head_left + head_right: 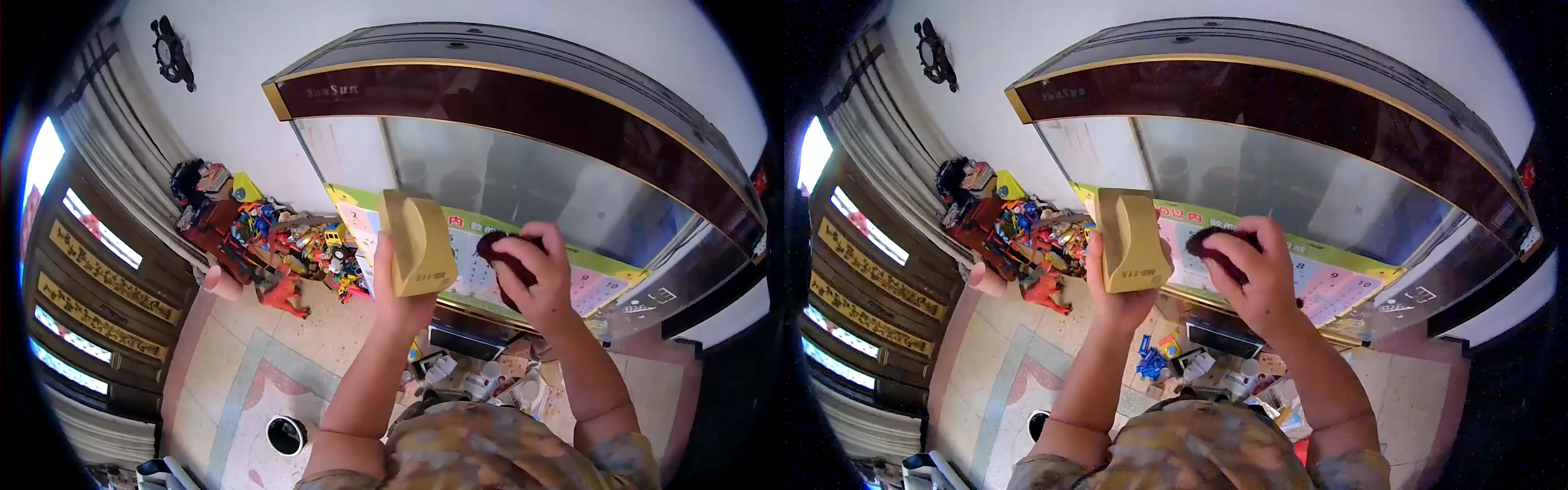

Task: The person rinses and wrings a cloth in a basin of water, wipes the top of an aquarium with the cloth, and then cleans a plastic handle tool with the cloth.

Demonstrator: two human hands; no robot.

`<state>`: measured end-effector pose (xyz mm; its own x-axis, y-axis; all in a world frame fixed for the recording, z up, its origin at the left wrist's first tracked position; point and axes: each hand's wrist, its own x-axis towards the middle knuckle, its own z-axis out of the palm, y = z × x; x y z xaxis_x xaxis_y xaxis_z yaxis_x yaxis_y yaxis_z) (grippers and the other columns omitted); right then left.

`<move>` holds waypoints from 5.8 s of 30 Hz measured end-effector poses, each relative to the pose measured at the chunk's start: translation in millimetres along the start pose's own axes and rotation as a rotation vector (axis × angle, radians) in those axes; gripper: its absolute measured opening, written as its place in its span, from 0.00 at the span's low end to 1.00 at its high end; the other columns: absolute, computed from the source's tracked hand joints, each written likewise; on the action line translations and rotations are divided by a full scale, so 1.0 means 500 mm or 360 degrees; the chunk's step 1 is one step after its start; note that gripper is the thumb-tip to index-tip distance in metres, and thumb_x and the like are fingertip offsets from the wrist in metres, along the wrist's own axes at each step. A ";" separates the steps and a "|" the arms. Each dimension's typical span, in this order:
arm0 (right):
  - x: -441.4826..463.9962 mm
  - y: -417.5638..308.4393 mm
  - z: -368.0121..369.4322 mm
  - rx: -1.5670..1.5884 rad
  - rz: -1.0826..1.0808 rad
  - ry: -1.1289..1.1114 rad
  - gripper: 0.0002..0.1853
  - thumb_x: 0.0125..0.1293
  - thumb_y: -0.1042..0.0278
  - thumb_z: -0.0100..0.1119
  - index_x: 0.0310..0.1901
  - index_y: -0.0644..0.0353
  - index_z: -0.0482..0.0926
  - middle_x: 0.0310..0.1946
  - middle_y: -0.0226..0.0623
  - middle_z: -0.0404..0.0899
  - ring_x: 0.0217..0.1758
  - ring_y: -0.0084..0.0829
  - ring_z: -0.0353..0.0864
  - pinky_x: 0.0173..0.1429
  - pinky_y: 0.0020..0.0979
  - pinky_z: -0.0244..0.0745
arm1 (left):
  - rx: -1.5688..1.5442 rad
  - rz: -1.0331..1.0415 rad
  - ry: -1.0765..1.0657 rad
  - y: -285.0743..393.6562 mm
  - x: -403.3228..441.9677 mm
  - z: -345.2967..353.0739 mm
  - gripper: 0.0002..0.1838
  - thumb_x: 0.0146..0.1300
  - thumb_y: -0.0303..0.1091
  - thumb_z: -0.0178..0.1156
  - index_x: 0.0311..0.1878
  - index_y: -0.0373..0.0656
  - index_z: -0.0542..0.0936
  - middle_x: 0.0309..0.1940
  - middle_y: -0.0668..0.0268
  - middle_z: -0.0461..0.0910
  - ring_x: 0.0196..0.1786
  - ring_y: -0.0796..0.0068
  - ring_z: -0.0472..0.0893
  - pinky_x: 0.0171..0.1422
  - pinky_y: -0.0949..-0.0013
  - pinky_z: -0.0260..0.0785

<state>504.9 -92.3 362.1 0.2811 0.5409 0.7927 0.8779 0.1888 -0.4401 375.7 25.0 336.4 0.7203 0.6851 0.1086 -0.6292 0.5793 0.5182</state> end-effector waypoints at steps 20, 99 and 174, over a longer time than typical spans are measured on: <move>0.105 -0.004 -0.001 -0.0638 -0.0787 -0.0711 0.07 0.45 0.70 0.53 0.30 0.54 0.76 0.31 0.33 0.66 0.40 0.33 0.67 0.45 0.34 0.63 | 0.0806 -0.0463 0.0076 -0.017 -0.022 0.006 0.28 0.61 0.56 0.42 0.52 0.42 0.67 0.40 0.66 0.73 0.37 0.77 0.74 0.34 0.75 0.67; 0.069 -0.020 -0.008 -0.0809 -0.0764 -0.0818 0.06 0.44 0.69 0.54 0.27 0.52 0.76 0.37 0.33 0.68 0.43 0.31 0.66 0.46 0.33 0.60 | 0.0662 -0.0695 0.0019 -0.039 -0.016 -0.046 0.28 0.60 0.54 0.45 0.59 0.47 0.62 0.52 0.64 0.68 0.54 0.70 0.70 0.54 0.65 0.63; 0.039 -0.010 -0.002 0.0195 -0.0115 -0.0453 0.08 0.50 0.74 0.59 0.34 0.55 0.78 0.34 0.38 0.65 0.38 0.35 0.68 0.41 0.31 0.66 | 0.0334 -0.0539 -0.0125 -0.040 -0.091 -0.065 0.29 0.62 0.52 0.42 0.59 0.42 0.60 0.53 0.62 0.67 0.55 0.70 0.69 0.57 0.64 0.61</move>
<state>506.5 -83.8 380.1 0.0846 0.7269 0.6815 0.8335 0.3231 -0.4482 345.9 -3.4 293.6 0.9018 0.4305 -0.0381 -0.2848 0.6582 0.6969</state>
